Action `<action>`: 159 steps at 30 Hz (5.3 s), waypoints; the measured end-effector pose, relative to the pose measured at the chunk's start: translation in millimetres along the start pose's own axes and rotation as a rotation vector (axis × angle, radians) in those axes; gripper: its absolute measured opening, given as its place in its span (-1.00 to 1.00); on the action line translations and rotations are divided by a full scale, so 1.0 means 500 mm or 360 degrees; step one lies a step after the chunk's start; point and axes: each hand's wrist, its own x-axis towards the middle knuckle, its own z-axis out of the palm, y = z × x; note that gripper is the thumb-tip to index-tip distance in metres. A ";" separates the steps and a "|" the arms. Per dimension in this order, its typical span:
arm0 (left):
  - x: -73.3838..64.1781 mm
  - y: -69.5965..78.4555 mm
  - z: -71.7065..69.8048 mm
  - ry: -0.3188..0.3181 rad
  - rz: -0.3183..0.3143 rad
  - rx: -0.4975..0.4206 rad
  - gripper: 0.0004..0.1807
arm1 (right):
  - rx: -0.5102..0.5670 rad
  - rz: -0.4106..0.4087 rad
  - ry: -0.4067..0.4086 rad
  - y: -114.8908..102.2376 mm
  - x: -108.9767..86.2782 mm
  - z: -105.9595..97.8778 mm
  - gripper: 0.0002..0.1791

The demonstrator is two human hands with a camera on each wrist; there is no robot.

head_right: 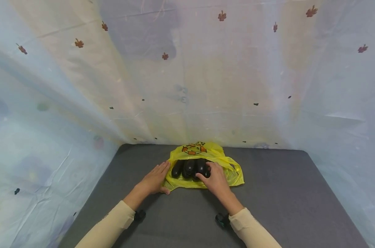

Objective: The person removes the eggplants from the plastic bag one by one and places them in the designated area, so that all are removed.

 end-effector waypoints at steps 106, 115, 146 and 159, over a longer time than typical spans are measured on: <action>-0.008 -0.008 0.013 -0.0031 0.0000 -0.0106 0.22 | 0.0081 -0.0346 0.0248 0.149 -0.209 -0.196 -0.43; -0.014 -0.007 0.003 -0.0047 0.0008 -0.0140 0.13 | 0.0074 -0.0361 0.0355 0.166 -0.212 -0.203 -0.39; -0.001 0.005 0.004 -0.0004 0.0024 -0.0071 0.15 | 0.0058 -0.0052 0.0578 0.200 -0.179 -0.211 -0.42; -0.003 0.006 0.000 -0.0010 0.0034 -0.0043 0.13 | 0.0019 0.0047 0.0473 0.209 -0.154 -0.198 -0.41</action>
